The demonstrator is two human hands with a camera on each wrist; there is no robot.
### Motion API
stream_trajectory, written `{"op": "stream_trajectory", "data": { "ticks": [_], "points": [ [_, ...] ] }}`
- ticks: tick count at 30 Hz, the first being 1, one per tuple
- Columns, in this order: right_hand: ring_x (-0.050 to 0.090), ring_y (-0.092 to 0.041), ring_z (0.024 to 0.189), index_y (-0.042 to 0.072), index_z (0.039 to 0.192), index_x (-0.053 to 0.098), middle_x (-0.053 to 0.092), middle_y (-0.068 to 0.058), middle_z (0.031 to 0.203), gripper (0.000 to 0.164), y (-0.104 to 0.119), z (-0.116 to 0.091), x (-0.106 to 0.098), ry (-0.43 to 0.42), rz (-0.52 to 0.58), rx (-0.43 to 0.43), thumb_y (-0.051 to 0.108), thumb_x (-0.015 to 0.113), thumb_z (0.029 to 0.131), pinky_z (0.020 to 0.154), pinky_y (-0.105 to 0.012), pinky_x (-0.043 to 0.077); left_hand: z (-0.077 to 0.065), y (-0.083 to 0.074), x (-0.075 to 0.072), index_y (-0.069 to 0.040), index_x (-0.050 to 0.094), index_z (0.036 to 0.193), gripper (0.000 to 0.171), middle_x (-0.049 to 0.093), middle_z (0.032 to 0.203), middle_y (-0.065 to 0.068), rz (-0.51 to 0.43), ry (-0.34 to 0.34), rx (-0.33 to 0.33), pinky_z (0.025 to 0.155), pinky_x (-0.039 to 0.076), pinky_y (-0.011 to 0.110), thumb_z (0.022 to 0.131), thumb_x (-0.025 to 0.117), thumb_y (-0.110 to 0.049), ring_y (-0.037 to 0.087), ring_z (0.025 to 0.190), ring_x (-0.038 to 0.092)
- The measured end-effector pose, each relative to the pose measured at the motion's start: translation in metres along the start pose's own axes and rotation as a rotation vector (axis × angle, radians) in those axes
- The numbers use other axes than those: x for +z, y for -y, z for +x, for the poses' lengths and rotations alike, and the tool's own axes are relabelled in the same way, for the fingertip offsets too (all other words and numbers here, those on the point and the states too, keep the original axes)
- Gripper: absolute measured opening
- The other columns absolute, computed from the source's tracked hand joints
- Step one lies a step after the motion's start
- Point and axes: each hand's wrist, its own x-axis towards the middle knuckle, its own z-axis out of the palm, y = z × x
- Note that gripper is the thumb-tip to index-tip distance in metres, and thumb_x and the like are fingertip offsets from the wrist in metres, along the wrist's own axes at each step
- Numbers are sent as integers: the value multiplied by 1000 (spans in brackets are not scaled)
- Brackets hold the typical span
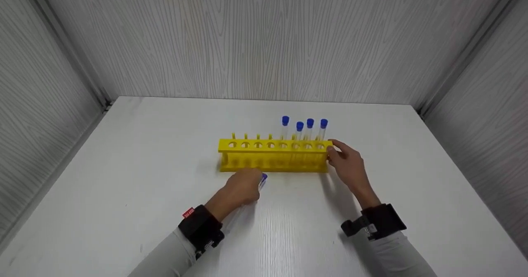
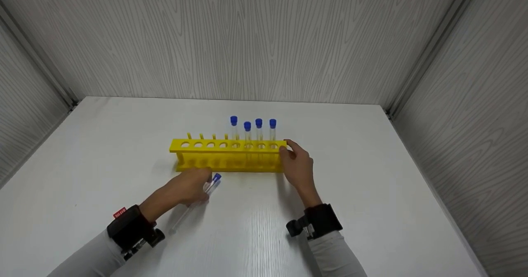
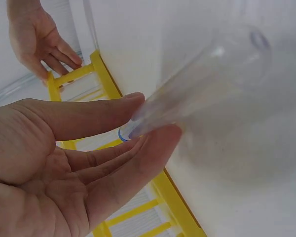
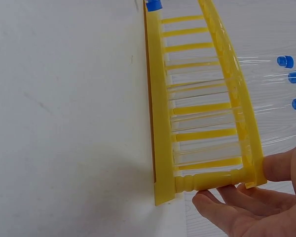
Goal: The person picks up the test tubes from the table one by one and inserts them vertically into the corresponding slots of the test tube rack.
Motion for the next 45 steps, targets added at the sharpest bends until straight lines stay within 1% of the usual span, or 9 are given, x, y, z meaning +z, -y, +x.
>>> {"op": "stream_trajectory", "data": {
  "ticks": [2, 7, 11, 18, 24, 29, 35, 39, 45],
  "points": [
    [60, -28, 129, 14, 156, 43, 50, -15, 153, 53, 0, 0, 0, -4, -6, -1, 37, 49, 108, 105, -39, 51, -1, -2, -2, -4, 65, 122, 36, 59, 87, 8, 21, -17, 23, 73, 53, 31, 89, 76, -8, 24, 82, 58],
    [61, -29, 127, 14, 156, 42, 52, -16, 151, 54, 1, -1, 1, -8, -20, -13, 36, 49, 107, 104, -39, 52, -4, -4, -9, -2, 66, 118, 33, 59, 83, 7, 42, -80, 114, 65, 50, 30, 87, 76, -2, 23, 76, 56],
    [62, -29, 127, 13, 156, 42, 52, -17, 150, 54, 1, -1, 3, -5, -14, -19, 36, 49, 107, 104, -38, 52, -8, -5, -17, -3, 66, 116, 30, 63, 87, 7, 22, -98, 148, 63, 48, 28, 87, 74, 1, 22, 76, 56],
    [61, -28, 129, 14, 156, 41, 51, -16, 152, 55, 2, -1, 3, 5, -5, -4, 37, 49, 107, 104, -38, 51, -14, -11, -37, -6, 67, 120, 34, 71, 117, 10, -9, -122, 156, 81, 55, 33, 88, 71, 4, 22, 94, 61],
    [60, -27, 130, 16, 157, 40, 50, -14, 154, 55, 1, 2, 4, 3, -19, 19, 39, 49, 107, 104, -38, 52, -17, -19, -55, -7, 65, 123, 36, 68, 125, 11, -20, -140, 162, 99, 54, 40, 89, 69, 4, 24, 110, 63],
    [60, -28, 130, 15, 157, 39, 49, -15, 154, 56, 0, 1, 3, 0, -19, 20, 39, 49, 107, 105, -38, 51, -17, -25, -68, -5, 66, 124, 38, 68, 127, 12, -50, -167, 206, 94, 57, 39, 88, 66, 6, 25, 101, 62],
    [60, -28, 129, 14, 157, 40, 50, -16, 153, 56, 0, 0, 1, 1, -18, 2, 39, 49, 107, 105, -38, 51, -13, -31, -84, -6, 65, 127, 38, 67, 132, 12, -103, -203, 203, 93, 58, 40, 90, 66, 0, 25, 100, 61],
    [61, -29, 129, 13, 156, 42, 52, -16, 151, 54, 0, -1, 1, -9, -14, -16, 37, 49, 107, 104, -38, 52, -10, -34, -94, -6, 63, 128, 37, 68, 124, 12, -141, -243, 209, 89, 59, 38, 91, 67, -3, 26, 98, 63],
    [61, -29, 129, 14, 156, 42, 51, -15, 152, 55, 1, 0, 4, -16, -5, 0, 38, 50, 107, 104, -38, 52, -5, -35, -103, -8, 61, 129, 35, 71, 114, 12, -233, -325, 222, 86, 60, 37, 95, 65, -8, 26, 98, 69]
  ]
}}
